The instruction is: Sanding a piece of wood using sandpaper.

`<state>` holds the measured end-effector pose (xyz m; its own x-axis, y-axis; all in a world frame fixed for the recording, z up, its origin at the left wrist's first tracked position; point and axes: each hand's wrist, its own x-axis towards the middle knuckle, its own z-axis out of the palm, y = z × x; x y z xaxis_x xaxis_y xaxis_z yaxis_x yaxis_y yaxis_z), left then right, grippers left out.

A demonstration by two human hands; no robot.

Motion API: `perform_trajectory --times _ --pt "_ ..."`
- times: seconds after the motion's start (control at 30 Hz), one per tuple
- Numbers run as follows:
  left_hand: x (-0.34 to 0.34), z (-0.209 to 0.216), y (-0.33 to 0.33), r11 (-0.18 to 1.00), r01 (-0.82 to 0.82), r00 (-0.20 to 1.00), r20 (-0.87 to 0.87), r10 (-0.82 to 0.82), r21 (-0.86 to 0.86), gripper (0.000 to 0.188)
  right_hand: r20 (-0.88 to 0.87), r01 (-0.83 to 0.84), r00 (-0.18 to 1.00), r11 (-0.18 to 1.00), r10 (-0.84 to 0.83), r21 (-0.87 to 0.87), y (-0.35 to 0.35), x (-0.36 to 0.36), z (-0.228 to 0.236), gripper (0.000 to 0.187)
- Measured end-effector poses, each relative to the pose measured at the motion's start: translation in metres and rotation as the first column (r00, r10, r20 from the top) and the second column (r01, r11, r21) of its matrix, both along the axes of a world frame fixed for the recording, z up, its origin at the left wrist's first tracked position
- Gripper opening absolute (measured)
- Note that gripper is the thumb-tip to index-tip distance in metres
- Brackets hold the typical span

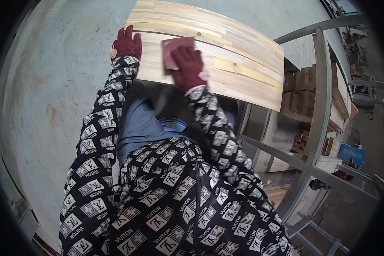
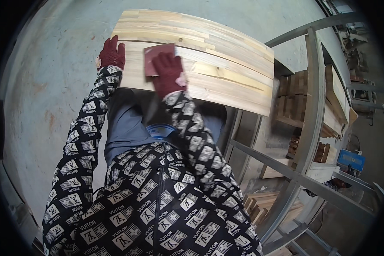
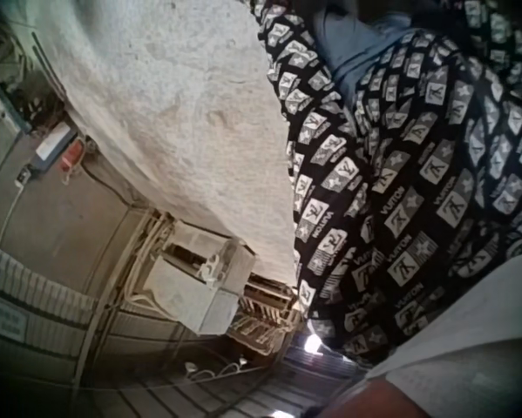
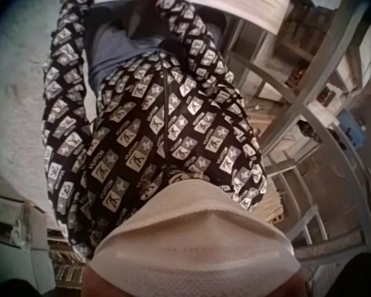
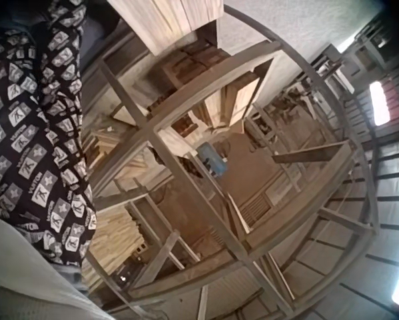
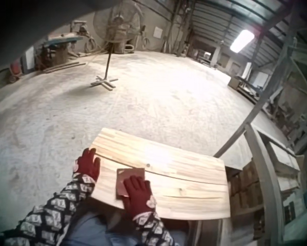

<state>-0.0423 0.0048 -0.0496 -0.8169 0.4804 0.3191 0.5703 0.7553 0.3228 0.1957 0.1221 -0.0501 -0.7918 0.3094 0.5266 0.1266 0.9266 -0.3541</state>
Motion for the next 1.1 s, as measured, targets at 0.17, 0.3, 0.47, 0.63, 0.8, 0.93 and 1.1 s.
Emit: perform_trajectory --times 0.17,0.3,0.47,0.63,0.8,0.93,1.1 --pt "0.003 0.002 0.0 1.0 0.001 1.0 -0.009 -0.001 0.003 0.051 0.075 0.554 0.827 0.786 -0.557 -0.274 0.117 0.111 0.015 0.041" --pt "0.005 0.003 0.001 1.0 -0.017 1.0 0.015 0.016 0.014 0.05 0.107 0.707 0.707 0.695 -0.699 -0.134 0.185 0.221 0.028 0.037" --pt "0.004 0.002 0.003 0.999 -0.032 0.999 0.025 0.032 0.004 0.05 0.242 0.818 0.57 0.568 -0.785 -0.087 0.14 0.153 0.006 0.04" --pt "0.002 0.002 0.001 1.0 0.0 0.999 -0.032 0.0 0.011 0.05 0.122 0.203 0.973 0.977 -0.195 -0.057 -0.028 0.01 -0.005 0.056" --pt "0.001 0.0 -0.001 1.0 0.014 0.999 -0.034 -0.013 0.024 0.05 0.147 -0.044 0.988 0.999 0.046 -0.017 -0.041 0.04 0.007 0.069" --pt "0.001 -0.003 -0.001 1.0 -0.002 1.0 -0.023 0.002 0.018 0.05 0.061 0.388 0.922 0.914 -0.383 -0.121 0.037 0.145 0.021 0.059" --pt "0.002 -0.001 0.002 1.0 -0.016 1.0 0.001 0.016 0.003 0.05 -0.054 0.644 0.762 0.764 -0.645 -0.05 0.116 0.259 0.032 0.043"
